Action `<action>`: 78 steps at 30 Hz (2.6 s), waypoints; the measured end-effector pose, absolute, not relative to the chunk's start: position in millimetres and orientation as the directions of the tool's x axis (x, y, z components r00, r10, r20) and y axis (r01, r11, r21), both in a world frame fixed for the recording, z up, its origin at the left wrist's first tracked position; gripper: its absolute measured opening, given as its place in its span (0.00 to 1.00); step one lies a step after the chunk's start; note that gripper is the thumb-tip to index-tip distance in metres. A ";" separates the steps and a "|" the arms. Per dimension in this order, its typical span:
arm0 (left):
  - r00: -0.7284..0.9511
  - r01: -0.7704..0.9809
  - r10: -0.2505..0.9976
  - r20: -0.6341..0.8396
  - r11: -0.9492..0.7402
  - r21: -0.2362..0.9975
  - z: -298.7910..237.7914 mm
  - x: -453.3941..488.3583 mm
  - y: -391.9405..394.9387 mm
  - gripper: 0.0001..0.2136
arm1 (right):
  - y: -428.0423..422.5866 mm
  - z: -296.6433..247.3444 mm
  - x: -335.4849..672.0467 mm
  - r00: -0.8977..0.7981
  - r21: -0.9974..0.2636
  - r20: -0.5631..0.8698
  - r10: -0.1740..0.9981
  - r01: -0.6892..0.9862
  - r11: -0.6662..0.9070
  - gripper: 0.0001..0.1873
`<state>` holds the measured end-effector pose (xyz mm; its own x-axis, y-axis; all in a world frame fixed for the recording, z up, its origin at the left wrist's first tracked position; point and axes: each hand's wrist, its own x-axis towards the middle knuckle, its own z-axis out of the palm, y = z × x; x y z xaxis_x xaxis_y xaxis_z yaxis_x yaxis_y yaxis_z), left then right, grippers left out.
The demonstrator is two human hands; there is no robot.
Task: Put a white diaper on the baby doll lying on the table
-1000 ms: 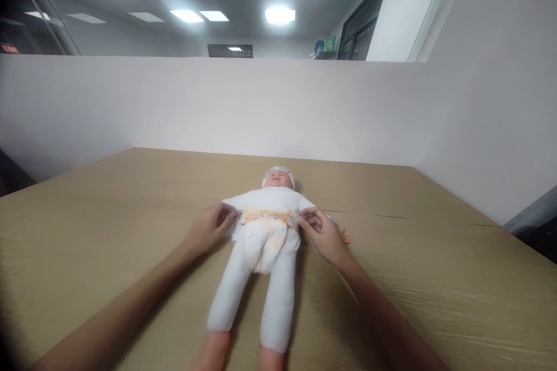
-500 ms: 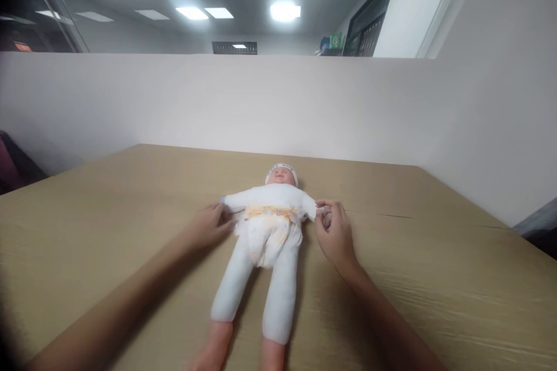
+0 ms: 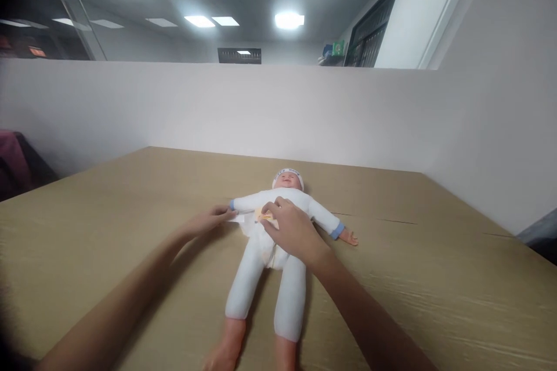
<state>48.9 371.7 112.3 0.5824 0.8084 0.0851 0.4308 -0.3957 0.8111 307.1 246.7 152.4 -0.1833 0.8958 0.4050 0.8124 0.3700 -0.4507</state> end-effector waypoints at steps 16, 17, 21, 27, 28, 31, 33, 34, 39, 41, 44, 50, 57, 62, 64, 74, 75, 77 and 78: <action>0.743 0.111 0.665 0.074 -0.232 0.966 138.7 137.1 344.8 0.23 | 257.5 153.0 305.9 -0.092 -0.660 0.199 0.976 0.724 0.203 0.27; 0.744 0.091 0.663 0.083 -0.224 0.970 137.8 140.9 342.6 0.22 | 257.3 153.1 306.7 -0.095 -0.678 0.200 0.975 0.705 0.208 0.29; 0.728 0.022 0.673 0.132 -0.215 0.976 133.9 145.9 336.5 0.24 | 260.5 148.4 309.7 -0.087 -0.685 0.229 0.969 0.694 0.224 0.26; 0.610 -0.077 0.766 0.203 -0.197 0.977 118.4 141.1 333.5 0.22 | 268.0 140.0 315.2 -0.097 -0.702 0.246 0.965 0.668 0.246 0.19; 0.601 -0.108 0.771 0.211 -0.183 0.977 114.4 140.1 333.9 0.20 | 268.4 139.4 316.4 -0.099 -0.717 0.235 0.967 0.654 0.241 0.19; 0.594 -0.142 0.771 0.231 -0.183 0.973 101.4 137.1 336.5 0.20 | 268.0 138.2 318.6 -0.082 -0.737 0.214 0.974 0.641 0.215 0.18; 0.599 -0.127 0.762 0.246 -0.213 0.969 94.0 135.6 338.6 0.20 | 267.7 136.9 318.9 -0.070 -0.727 0.217 0.974 0.654 0.209 0.18; 0.603 -0.121 0.757 0.252 -0.225 0.967 91.3 135.0 339.5 0.19 | 267.8 135.8 318.8 -0.070 -0.718 0.223 0.972 0.662 0.213 0.18; 0.599 -0.089 0.757 0.261 -0.261 0.961 92.1 133.8 341.3 0.20 | 273.0 130.1 319.0 -0.050 -0.652 0.349 0.936 0.704 0.281 0.20; 0.582 -0.026 0.768 0.266 -0.310 0.951 98.6 132.4 338.8 0.18 | 273.4 132.3 318.9 -0.042 -0.615 0.402 0.915 0.727 0.304 0.21; 0.520 0.124 0.795 0.313 -0.433 0.893 112.5 127.1 324.7 0.13 | 261.0 142.6 315.2 -0.013 -0.574 0.461 0.887 0.758 0.310 0.21; 0.689 0.195 0.615 0.384 -0.667 0.720 132.8 100.4 262.5 0.07 | 176.9 144.7 298.5 -0.040 -0.633 0.419 0.907 0.703 0.323 0.06; 0.747 0.359 0.610 0.264 -0.704 0.612 103.8 85.7 247.1 0.06 | 137.3 103.6 311.3 -0.029 -0.694 0.246 0.969 0.693 0.197 0.06; 0.636 0.476 0.731 0.248 -0.624 0.620 94.7 102.1 262.3 0.15 | 158.0 99.2 308.7 0.066 -0.583 0.255 0.965 0.806 0.098 0.05; 0.627 0.486 0.739 0.247 -0.619 0.617 93.5 106.8 266.1 0.17 | 162.1 97.3 305.3 0.058 -0.532 0.266 0.962 0.841 0.096 0.06; 0.657 0.308 0.660 0.363 -0.675 0.670 88.6 104.1 262.9 0.11 | 155.5 83.6 303.8 0.014 -0.544 0.298 0.954 0.824 0.157 0.05; 0.652 0.295 0.656 0.380 -0.682 0.669 87.8 103.5 262.4 0.10 | 153.9 82.5 303.9 0.015 -0.566 0.292 0.956 0.809 0.160 0.05; 0.636 0.278 0.657 0.404 -0.683 0.675 86.4 102.6 261.8 0.08 | 150.9 80.0 303.5 0.021 -0.587 0.294 0.956 0.793 0.163 0.06; 0.630 0.272 0.660 0.409 -0.681 0.680 86.2 102.2 261.6 0.07 | 149.7 78.4 303.1 0.025 -0.586 0.303 0.953 0.793 0.165 0.08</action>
<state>102.2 261.6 86.2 0.6300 0.6603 0.4088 0.2718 -0.6806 0.6804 303.1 149.7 78.4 0.0252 0.9526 0.3030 0.7930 0.1655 -0.5863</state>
